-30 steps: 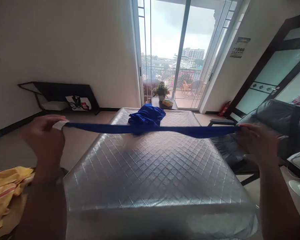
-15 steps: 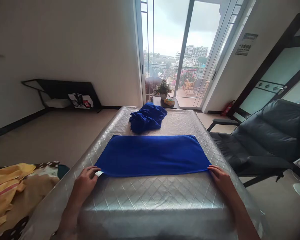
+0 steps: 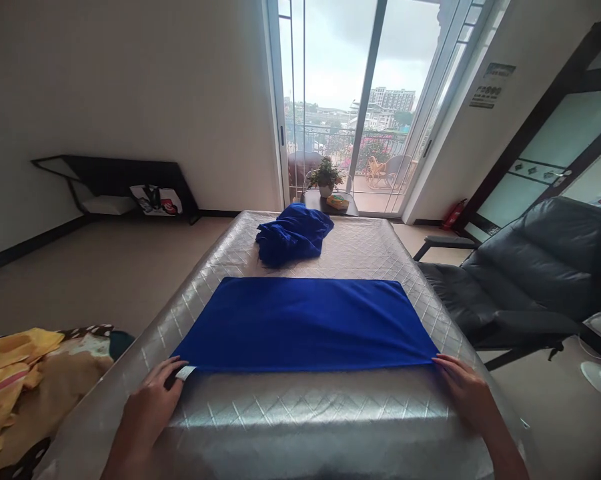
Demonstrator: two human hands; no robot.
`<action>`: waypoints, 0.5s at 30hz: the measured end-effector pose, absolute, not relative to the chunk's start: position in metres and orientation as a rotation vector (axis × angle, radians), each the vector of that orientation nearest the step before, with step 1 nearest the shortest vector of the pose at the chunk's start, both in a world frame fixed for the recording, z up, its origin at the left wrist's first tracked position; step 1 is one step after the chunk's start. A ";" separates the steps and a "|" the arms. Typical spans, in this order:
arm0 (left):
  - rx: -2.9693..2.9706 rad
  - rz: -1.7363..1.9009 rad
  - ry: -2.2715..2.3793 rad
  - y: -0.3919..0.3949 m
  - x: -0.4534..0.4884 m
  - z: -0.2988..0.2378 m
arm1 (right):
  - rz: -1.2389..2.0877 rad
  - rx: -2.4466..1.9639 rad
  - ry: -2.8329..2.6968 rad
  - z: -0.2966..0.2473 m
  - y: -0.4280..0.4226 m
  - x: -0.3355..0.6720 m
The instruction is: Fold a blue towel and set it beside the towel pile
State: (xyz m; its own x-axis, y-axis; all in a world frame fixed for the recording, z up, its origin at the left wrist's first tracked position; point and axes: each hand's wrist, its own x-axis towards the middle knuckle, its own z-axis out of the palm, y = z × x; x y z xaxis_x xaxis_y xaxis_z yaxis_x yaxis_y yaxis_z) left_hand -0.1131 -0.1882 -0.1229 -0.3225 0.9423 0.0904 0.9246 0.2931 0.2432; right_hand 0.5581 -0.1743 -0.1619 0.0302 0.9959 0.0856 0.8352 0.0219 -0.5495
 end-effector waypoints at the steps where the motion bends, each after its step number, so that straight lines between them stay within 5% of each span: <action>1: 1.802 0.385 2.462 -0.191 -0.114 -0.124 | 0.454 -1.879 -1.858 -0.162 -0.179 0.560; 15: 2.212 0.230 2.374 -0.221 -0.123 -0.134 | 0.613 -1.993 -1.927 -0.148 -0.180 0.563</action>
State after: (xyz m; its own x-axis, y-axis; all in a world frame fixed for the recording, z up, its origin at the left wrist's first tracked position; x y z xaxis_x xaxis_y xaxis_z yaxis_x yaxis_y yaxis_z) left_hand -0.1229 -0.2207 -0.1341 -0.0721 0.9816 0.1767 0.9973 0.0683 0.0276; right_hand 0.5628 -0.1796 -0.1483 0.0083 0.9955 -0.0947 0.8671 -0.0543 -0.4951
